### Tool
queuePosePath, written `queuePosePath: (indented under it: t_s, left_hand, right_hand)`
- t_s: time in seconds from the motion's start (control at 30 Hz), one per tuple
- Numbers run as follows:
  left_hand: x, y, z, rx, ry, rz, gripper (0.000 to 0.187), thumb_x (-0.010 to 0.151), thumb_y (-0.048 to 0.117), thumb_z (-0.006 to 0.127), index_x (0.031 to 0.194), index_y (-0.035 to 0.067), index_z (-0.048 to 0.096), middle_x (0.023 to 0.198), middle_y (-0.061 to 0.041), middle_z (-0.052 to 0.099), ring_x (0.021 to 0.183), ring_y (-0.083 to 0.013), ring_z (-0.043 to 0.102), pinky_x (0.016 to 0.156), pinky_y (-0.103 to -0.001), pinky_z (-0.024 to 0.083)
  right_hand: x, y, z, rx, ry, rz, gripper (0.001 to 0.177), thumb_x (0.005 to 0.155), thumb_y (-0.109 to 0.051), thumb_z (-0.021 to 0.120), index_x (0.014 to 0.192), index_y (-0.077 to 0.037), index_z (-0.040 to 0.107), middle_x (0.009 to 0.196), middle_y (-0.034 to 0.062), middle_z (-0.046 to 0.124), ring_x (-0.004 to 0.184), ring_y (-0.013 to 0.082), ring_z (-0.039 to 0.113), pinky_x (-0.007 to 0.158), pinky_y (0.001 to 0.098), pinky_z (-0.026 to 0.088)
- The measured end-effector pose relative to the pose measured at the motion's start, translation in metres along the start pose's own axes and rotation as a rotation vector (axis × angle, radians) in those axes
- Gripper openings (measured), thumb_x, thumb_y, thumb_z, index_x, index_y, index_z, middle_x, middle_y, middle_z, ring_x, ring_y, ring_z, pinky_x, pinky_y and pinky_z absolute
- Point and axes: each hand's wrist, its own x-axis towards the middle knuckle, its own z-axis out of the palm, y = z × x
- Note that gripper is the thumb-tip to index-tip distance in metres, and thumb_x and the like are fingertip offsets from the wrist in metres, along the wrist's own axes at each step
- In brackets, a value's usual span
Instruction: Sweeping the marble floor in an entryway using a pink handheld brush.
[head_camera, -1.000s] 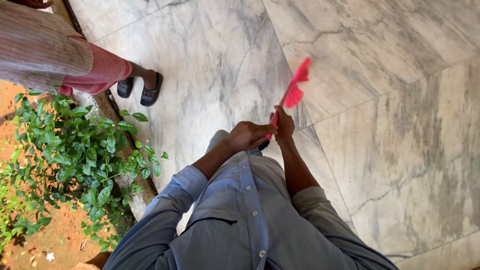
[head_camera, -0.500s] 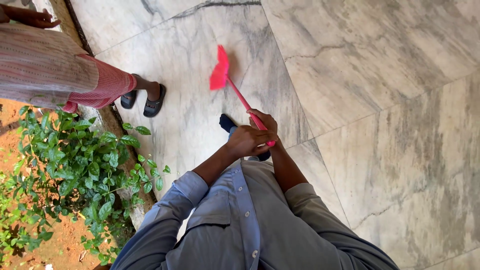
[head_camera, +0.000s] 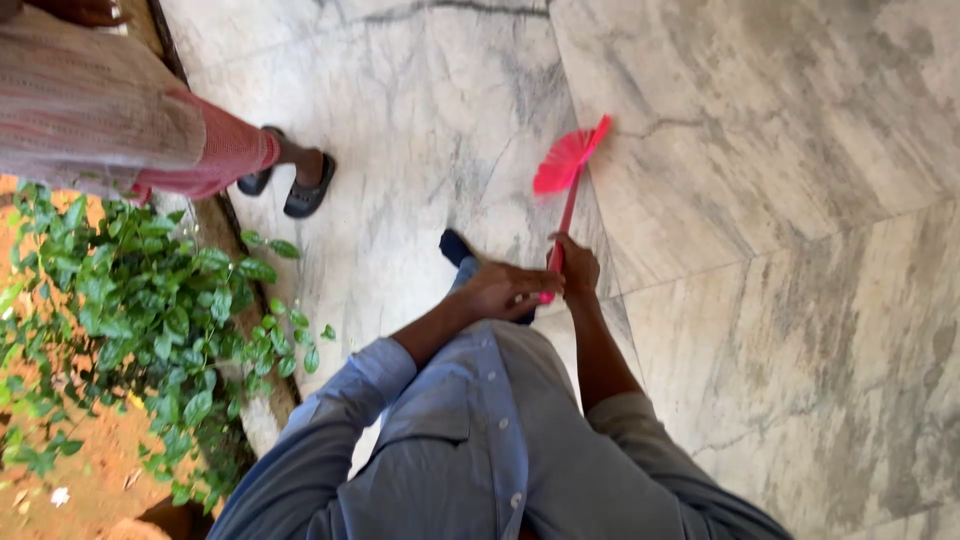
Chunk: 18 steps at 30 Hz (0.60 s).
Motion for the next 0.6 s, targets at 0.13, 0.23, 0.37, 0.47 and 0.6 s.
queuePosePath:
  t_s: [0.13,0.23,0.37,0.47,0.6]
  left_hand:
    - [-0.013,-0.021,-0.074,-0.219,0.149,-0.230,0.034,0.099,0.019,0.065,0.132,0.016,0.069,0.140,-0.010,0.067,0.097,-0.0249,0.076,0.075,-0.033,0.060]
    - [-0.028,-0.031,-0.098,-0.245,0.444,-0.113,0.036,0.104,0.011,0.063,0.140,0.006,0.065,0.137,-0.011,0.068,0.119,-0.0318,0.072,0.098,-0.039,0.057]
    - [0.004,-0.013,-0.135,-0.214,0.443,-0.302,0.035,0.092,0.013,0.068,0.126,0.007,0.069,0.137,-0.012,0.070,0.081,-0.0284,0.068,0.061,-0.033,0.055]
    - [0.023,-0.022,-0.121,-0.021,0.383,-0.153,0.041,0.087,0.025,0.079,0.123,0.008,0.068,0.131,-0.011,0.068,0.088,-0.0265,0.073,0.064,-0.034,0.059]
    - [0.032,-0.040,-0.097,0.184,0.367,-0.095,0.036,0.090,0.032,0.081,0.117,0.013,0.068,0.126,-0.006,0.070,0.093,-0.0273,0.074,0.072,-0.037,0.059]
  right_hand:
    - [0.051,-0.100,0.006,-0.218,0.129,-0.196,0.032,0.082,-0.037,0.074,0.113,-0.029,0.070,0.079,0.0152,0.073,0.076,0.0381,0.072,0.067,0.0502,0.057]
    - [0.076,-0.142,0.018,-0.291,0.027,-0.225,0.020,0.086,-0.033,0.069,0.105,-0.030,0.073,0.076,0.0163,0.073,0.076,0.0392,0.072,0.068,0.0511,0.056]
    - [0.120,-0.175,0.028,-0.131,-0.068,-0.471,0.016,0.092,-0.028,0.065,0.107,-0.024,0.069,0.077,0.0111,0.074,0.073,0.0325,0.072,0.064,0.0468,0.056]
    - [0.134,-0.186,0.025,0.115,-0.223,-0.498,0.025,0.091,-0.024,0.062,0.116,-0.026,0.067,0.072,0.0092,0.071,0.066,0.0281,0.069,0.061,0.0423,0.054]
    - [0.098,-0.218,0.007,0.167,-0.093,-0.438,0.027,0.094,-0.024,0.067,0.121,-0.029,0.071,0.071,0.0089,0.068,0.064,0.0259,0.067,0.061,0.0388,0.053]
